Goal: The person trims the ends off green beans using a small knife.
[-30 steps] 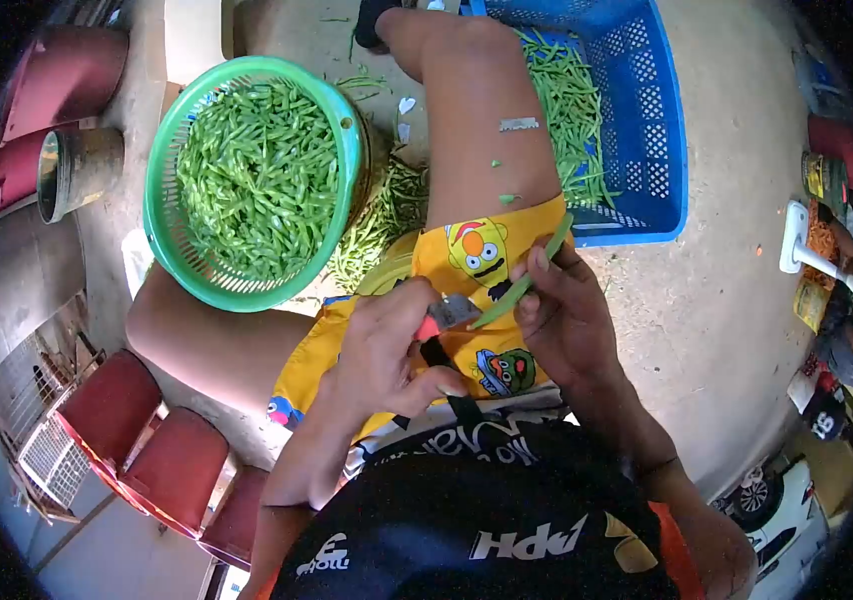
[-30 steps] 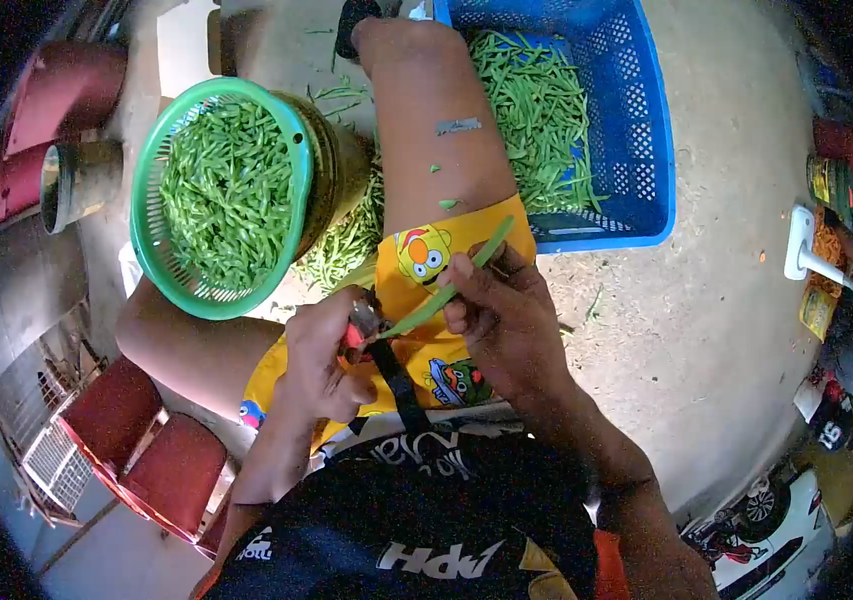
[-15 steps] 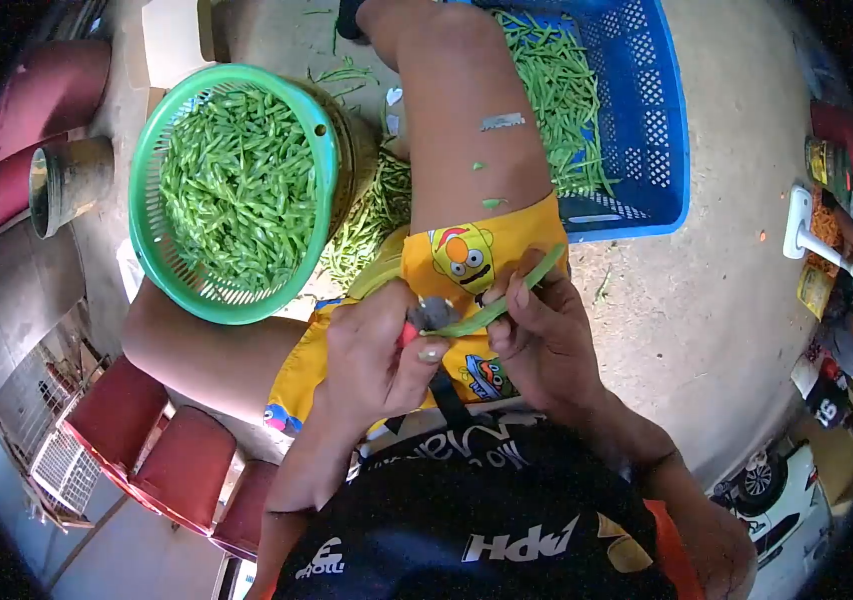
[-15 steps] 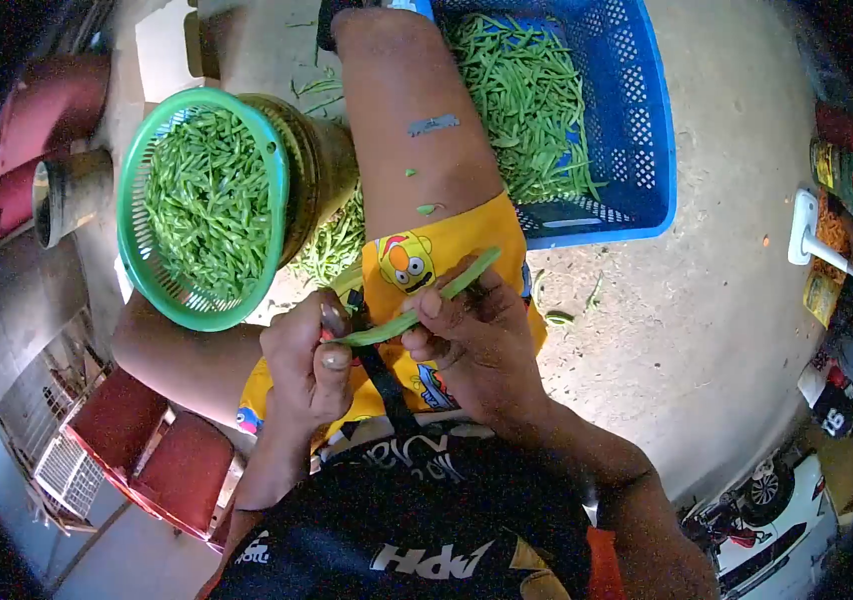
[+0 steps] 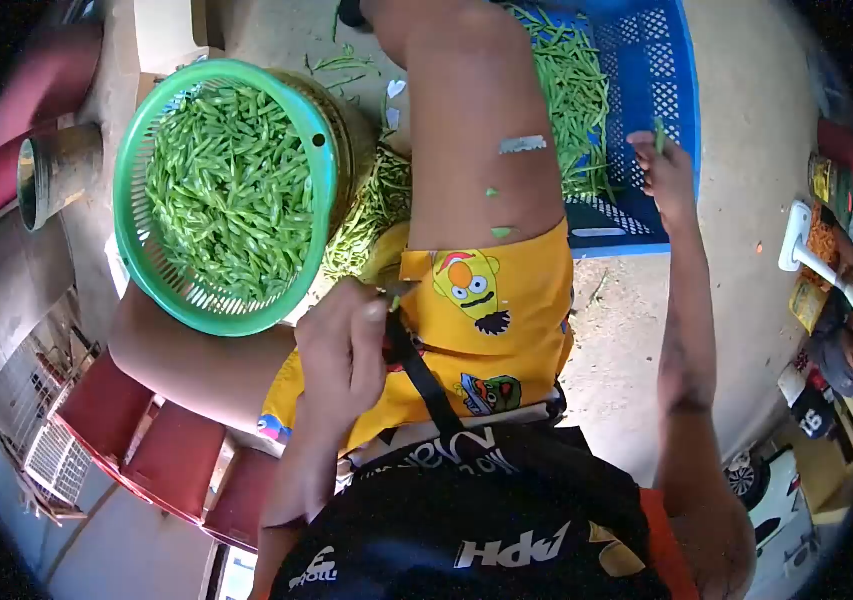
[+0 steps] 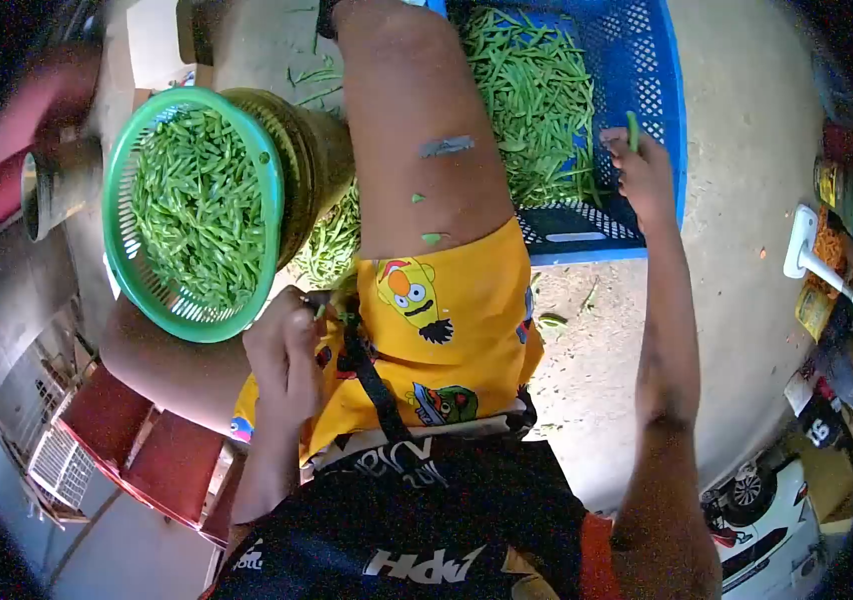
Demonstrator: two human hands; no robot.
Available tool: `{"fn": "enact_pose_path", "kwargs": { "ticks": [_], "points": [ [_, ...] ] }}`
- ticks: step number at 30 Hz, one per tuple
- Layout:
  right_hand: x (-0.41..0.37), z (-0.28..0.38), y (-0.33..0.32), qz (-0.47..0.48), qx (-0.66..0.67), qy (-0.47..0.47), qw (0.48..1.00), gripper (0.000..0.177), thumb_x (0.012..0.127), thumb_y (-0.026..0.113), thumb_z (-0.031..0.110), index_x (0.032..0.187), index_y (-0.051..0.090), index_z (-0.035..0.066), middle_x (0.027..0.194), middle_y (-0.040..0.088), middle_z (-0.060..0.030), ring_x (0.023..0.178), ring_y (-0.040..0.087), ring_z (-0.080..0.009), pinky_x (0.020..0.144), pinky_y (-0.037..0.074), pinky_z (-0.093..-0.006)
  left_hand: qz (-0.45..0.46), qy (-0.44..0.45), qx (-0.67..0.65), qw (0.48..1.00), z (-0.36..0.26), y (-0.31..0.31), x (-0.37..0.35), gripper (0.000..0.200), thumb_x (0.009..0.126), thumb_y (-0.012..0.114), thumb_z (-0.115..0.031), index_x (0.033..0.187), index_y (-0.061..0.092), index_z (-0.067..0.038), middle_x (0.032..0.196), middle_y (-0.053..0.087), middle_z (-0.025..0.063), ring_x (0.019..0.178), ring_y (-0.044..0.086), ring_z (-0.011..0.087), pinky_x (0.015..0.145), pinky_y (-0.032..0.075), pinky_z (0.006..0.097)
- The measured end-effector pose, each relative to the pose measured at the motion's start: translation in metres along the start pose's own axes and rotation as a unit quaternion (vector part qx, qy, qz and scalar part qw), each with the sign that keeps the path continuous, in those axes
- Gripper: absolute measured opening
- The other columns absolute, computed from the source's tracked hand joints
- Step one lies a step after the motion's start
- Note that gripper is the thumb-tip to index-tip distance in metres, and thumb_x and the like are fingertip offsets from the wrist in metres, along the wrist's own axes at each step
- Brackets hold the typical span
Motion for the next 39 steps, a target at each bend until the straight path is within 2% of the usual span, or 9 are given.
{"fn": "enact_pose_path", "kwargs": {
  "ticks": [2, 4, 8, 10, 14, 17, 20, 25, 39],
  "points": [
    [0.101, -0.074, 0.021, -0.041, -0.509, -0.170, 0.843, 0.026, 0.097, 0.060, 0.023, 0.102, 0.071, -0.001, 0.092, 0.072, -0.0200, 0.071, 0.070, -0.0383, 0.063, 0.056, -0.0473, -0.014, -0.007, 0.054, 0.998, 0.004, -0.002, 0.002, 0.032, 0.096, 0.071, -0.026, 0.082, 0.060, 0.001, 0.069, 0.054, 0.0131, 0.057, 0.053, 0.0257, 0.055, 0.042, 0.0369],
    [0.132, -0.123, 0.043, 0.104, -0.591, -0.061, 0.798, 0.029, 0.088, 0.070, 0.025, 0.097, 0.073, -0.002, 0.108, 0.071, -0.0287, 0.102, 0.070, -0.0429, 0.086, 0.057, -0.0506, -0.025, -0.005, 0.107, 0.994, 0.006, -0.004, 0.005, 0.029, 0.094, 0.073, -0.022, 0.082, 0.060, 0.001, 0.069, 0.054, 0.0135, 0.058, 0.053, 0.0259, 0.056, 0.042, 0.0373],
    [0.153, -0.208, 0.059, 0.187, -0.644, -0.098, 0.735, 0.031, 0.090, 0.068, 0.027, 0.101, 0.073, -0.001, 0.106, 0.072, -0.0270, 0.100, 0.071, -0.0429, 0.089, 0.057, -0.0505, -0.049, -0.028, 0.092, 0.994, 0.013, -0.013, 0.001, 0.027, 0.092, 0.074, -0.019, 0.083, 0.059, 0.001, 0.069, 0.053, 0.0143, 0.060, 0.052, 0.0298, 0.058, 0.042, 0.0391],
    [0.148, -0.198, 0.053, 0.091, -0.599, -0.027, 0.795, 0.036, 0.088, 0.071, 0.030, 0.104, 0.072, -0.002, 0.105, 0.072, -0.0265, 0.101, 0.071, -0.0424, 0.090, 0.058, -0.0483, -0.034, -0.057, 0.080, 0.995, 0.023, -0.015, 0.001, 0.025, 0.094, 0.072, -0.018, 0.084, 0.059, 0.001, 0.070, 0.052, 0.0149, 0.061, 0.051, 0.0315, 0.058, 0.042, 0.0403],
    [0.163, -0.197, 0.039, 0.096, -0.607, -0.083, 0.784, 0.042, 0.082, 0.078, 0.031, 0.105, 0.071, -0.002, 0.105, 0.073, -0.0254, 0.099, 0.071, -0.0415, 0.088, 0.057, -0.0472, -0.023, -0.032, 0.088, 0.995, 0.005, -0.011, 0.012, 0.026, 0.099, 0.065, -0.019, 0.085, 0.059, 0.002, 0.070, 0.050, 0.0145, 0.060, 0.051, 0.0293, 0.058, 0.041, 0.0398],
    [0.080, -0.081, 0.029, 0.027, -0.498, -0.058, 0.865, 0.020, 0.085, 0.071, 0.016, 0.093, 0.070, -0.003, 0.098, 0.072, -0.0271, 0.096, 0.070, -0.0456, 0.083, 0.058, -0.0492, -0.013, -0.025, 0.012, 1.000, 0.000, -0.004, 0.016, 0.028, 0.104, 0.057, -0.020, 0.088, 0.060, 0.002, 0.070, 0.049, 0.0140, 0.060, 0.050, 0.0269, 0.058, 0.041, 0.0385],
    [-0.009, -0.008, 0.031, 0.131, -0.095, -0.047, 0.986, 0.018, 0.091, 0.074, 0.017, 0.100, 0.077, 0.001, 0.087, 0.078, -0.0061, 0.082, 0.070, -0.0116, 0.064, 0.052, -0.0296, 0.013, -0.063, -0.085, 0.994, -0.002, 0.009, 0.020, 0.032, 0.107, 0.051, -0.022, 0.090, 0.063, 0.003, 0.068, 0.051, 0.0129, 0.059, 0.052, 0.0229, 0.057, 0.040, 0.0372],
    [-0.144, 0.062, 0.032, 0.154, 0.084, -0.051, 0.983, 0.010, 0.091, 0.073, 0.006, 0.099, 0.077, 0.002, 0.089, 0.078, -0.0105, 0.078, 0.072, -0.0116, 0.053, 0.043, -0.0230, 0.140, -0.122, -0.148, 0.971, -0.023, 0.033, 0.021, 0.042, 0.109, 0.048, -0.034, 0.092, 0.065, 0.001, 0.066, 0.048, -0.0020, 0.063, 0.042, 0.0068, 0.056, 0.034, 0.0274],
    [-0.239, 0.100, 0.099, 0.355, 0.125, -0.076, 0.923, 0.021, 0.086, 0.081, 0.005, 0.103, 0.072, -0.004, 0.083, 0.076, -0.0136, 0.067, 0.068, -0.0134, 0.063, 0.054, -0.0255, 0.260, -0.057, -0.134, 0.955, -0.034, 0.037, -0.010, 0.040, 0.106, 0.058, -0.031, 0.081, 0.059, 0.001, 0.058, 0.043, 0.0086, 0.054, 0.045, 0.0162, 0.051, 0.037, 0.0370]
  ]
}}
Point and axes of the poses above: each hand's wrist, its own x-axis towards the middle knuckle, its own y-axis out of the palm, z = x × y, the point moved 6 cm from there along x, towards the middle knuckle
